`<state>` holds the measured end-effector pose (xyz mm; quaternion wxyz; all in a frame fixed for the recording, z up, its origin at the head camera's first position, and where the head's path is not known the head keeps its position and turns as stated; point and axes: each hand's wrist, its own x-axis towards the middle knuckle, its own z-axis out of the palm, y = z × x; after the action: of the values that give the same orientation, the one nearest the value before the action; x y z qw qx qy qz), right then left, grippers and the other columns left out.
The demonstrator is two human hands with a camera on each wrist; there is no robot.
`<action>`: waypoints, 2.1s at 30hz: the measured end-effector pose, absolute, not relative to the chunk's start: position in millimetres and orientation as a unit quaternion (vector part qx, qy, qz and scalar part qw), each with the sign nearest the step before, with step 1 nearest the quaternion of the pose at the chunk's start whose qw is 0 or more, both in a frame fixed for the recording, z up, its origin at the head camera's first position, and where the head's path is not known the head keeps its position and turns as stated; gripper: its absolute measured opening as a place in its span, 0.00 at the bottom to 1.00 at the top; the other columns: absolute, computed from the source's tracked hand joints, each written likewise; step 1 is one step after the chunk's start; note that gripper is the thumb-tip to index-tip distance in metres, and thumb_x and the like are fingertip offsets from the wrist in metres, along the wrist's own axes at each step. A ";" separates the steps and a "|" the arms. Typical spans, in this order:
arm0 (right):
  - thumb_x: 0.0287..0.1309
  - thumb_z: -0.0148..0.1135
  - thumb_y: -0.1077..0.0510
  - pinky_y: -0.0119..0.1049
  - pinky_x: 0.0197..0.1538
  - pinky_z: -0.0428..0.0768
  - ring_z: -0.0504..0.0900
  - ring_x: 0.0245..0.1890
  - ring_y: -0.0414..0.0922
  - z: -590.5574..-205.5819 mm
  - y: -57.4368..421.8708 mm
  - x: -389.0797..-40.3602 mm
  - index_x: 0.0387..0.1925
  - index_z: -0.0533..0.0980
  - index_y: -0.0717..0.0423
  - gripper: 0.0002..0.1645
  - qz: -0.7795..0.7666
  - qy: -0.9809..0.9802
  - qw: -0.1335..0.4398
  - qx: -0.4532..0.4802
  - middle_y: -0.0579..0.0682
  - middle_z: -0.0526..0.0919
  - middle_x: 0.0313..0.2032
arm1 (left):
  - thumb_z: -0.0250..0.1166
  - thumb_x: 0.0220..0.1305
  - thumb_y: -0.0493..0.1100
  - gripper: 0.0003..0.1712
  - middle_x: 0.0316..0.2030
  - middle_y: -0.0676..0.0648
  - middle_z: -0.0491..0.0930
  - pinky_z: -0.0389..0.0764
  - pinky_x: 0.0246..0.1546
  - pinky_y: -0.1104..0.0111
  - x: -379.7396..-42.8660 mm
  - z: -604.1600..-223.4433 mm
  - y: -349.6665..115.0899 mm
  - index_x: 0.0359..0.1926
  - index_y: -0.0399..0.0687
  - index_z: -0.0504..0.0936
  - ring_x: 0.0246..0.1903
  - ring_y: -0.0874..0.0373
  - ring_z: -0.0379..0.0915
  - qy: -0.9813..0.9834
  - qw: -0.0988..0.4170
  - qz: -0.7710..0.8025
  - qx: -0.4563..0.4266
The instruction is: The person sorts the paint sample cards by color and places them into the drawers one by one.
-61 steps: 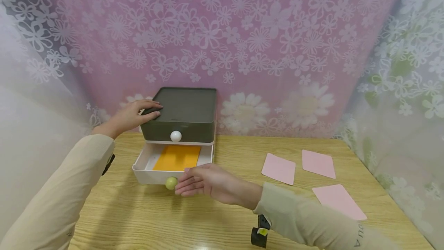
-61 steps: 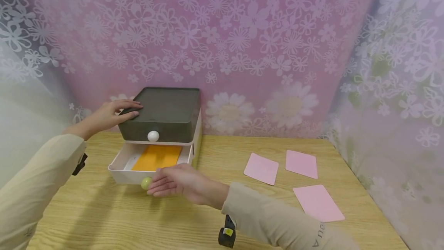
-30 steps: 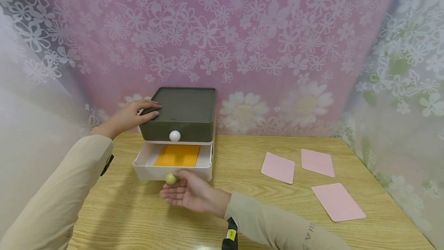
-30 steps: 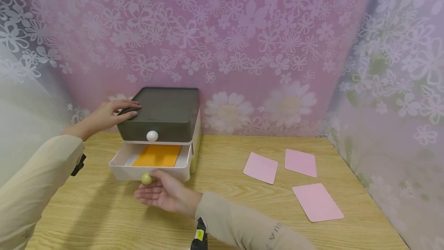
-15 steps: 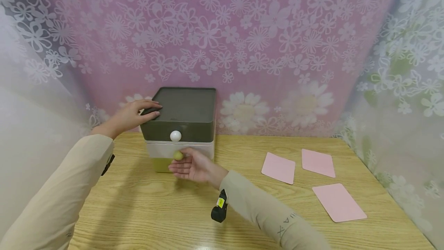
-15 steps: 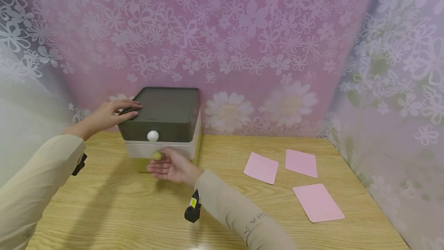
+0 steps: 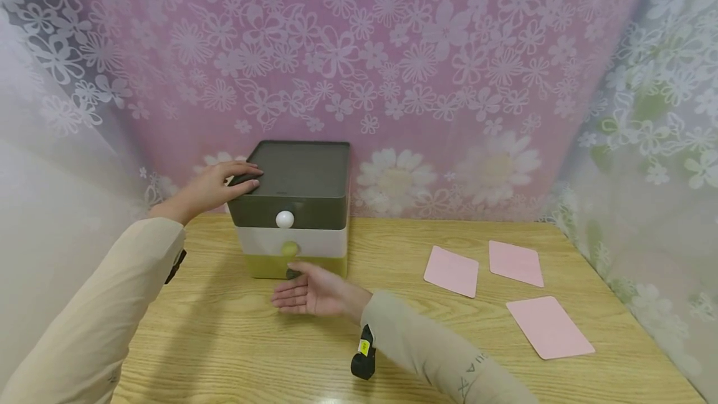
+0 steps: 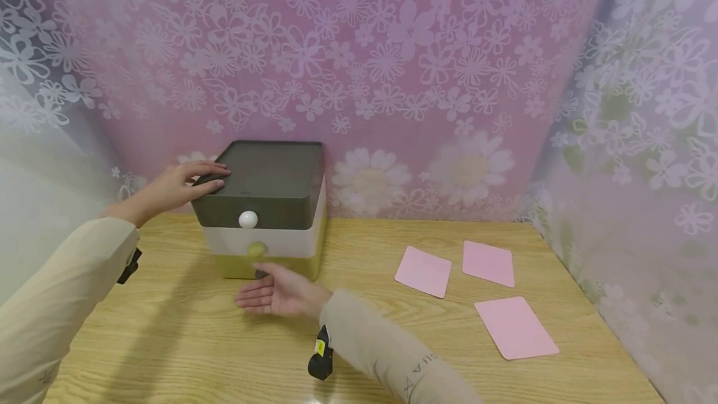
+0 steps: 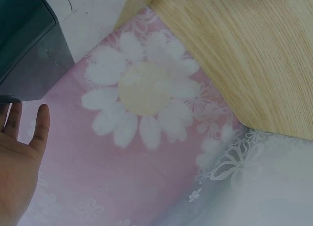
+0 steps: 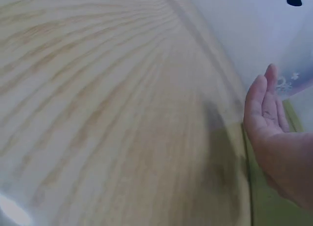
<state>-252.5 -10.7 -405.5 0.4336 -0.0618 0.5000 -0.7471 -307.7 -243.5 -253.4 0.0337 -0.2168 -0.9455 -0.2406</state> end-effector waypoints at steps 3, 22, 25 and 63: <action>0.64 0.45 0.44 0.46 0.63 0.67 0.72 0.57 0.58 -414.4 -10.8 -250.7 0.55 0.66 0.76 0.37 -0.745 0.509 0.429 -0.039 0.70 0.71 0.55 | 0.52 0.65 0.57 0.28 0.65 0.41 0.61 0.56 0.61 0.43 -306.7 -252.4 -243.2 0.61 0.48 0.70 0.69 0.41 0.43 -0.946 0.034 -0.236 -0.217; 0.62 0.48 0.52 0.48 0.59 0.71 0.80 0.47 0.57 -429.2 -19.0 -249.5 0.51 0.69 0.79 0.30 -0.789 0.493 0.366 0.035 0.67 0.80 0.41 | 0.51 0.65 0.58 0.29 0.66 0.41 0.59 0.55 0.61 0.41 -304.6 -251.5 -242.6 0.62 0.50 0.69 0.69 0.41 0.42 -0.949 0.025 -0.232 -0.212; 0.63 0.47 0.51 0.48 0.59 0.71 0.80 0.47 0.56 -428.7 -15.5 -235.4 0.50 0.69 0.79 0.31 -0.776 0.501 0.382 0.015 0.63 0.82 0.37 | 0.52 0.65 0.58 0.29 0.66 0.41 0.60 0.55 0.61 0.41 -305.4 -252.1 -242.7 0.62 0.49 0.69 0.69 0.41 0.42 -0.948 0.028 -0.234 -0.214; 0.66 0.43 0.52 0.43 0.53 0.77 0.83 0.41 0.49 -362.0 60.4 -207.7 0.50 0.68 0.78 0.29 -0.708 0.583 0.379 -0.123 0.59 0.83 0.38 | 0.52 0.66 0.55 0.28 0.65 0.40 0.61 0.55 0.61 0.42 -305.9 -252.8 -243.2 0.61 0.47 0.70 0.69 0.42 0.41 -0.944 0.035 -0.243 -0.221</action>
<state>-207.7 60.4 -362.0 0.3794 -0.1231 0.5833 -0.7076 -305.9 -243.2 -252.8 0.0345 -0.2206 -0.9441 -0.2425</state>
